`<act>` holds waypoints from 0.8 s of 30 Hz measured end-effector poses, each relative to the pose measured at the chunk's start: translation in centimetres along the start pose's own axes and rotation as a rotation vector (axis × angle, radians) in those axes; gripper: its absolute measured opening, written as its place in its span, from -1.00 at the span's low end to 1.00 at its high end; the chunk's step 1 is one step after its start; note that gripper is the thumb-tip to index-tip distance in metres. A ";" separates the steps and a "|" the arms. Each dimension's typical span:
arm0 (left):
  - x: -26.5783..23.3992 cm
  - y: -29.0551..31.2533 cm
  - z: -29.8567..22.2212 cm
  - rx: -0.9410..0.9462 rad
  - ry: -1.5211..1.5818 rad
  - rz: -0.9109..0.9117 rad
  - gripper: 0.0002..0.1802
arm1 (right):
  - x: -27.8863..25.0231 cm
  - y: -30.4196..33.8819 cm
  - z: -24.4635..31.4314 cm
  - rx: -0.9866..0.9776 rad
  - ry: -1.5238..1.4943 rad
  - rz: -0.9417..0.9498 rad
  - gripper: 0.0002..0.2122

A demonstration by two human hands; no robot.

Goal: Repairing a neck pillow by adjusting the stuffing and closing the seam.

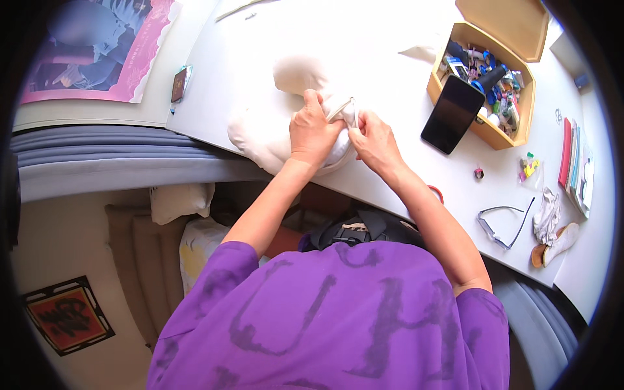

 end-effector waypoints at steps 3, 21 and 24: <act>-3.1 -0.9 0.6 -0.038 0.261 0.171 -0.68 | -0.6 0.7 0.3 0.014 0.064 -0.030 -0.86; -3.1 0.1 2.1 0.190 0.169 -0.040 -0.79 | 2.3 3.4 4.3 -0.928 0.793 -0.147 -0.73; -3.2 0.6 1.7 0.258 0.256 -0.094 -0.78 | 3.1 2.8 4.8 -0.992 0.887 -0.021 -0.74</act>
Point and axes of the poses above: each hand's wrist, its own y-axis away from the middle knuckle, its own x-axis out of the palm, z = x × y, the point moved 2 cm from there along -y, towards the middle knuckle, and after that the axes turned 7 degrees about -z, right-handed, at the moved point
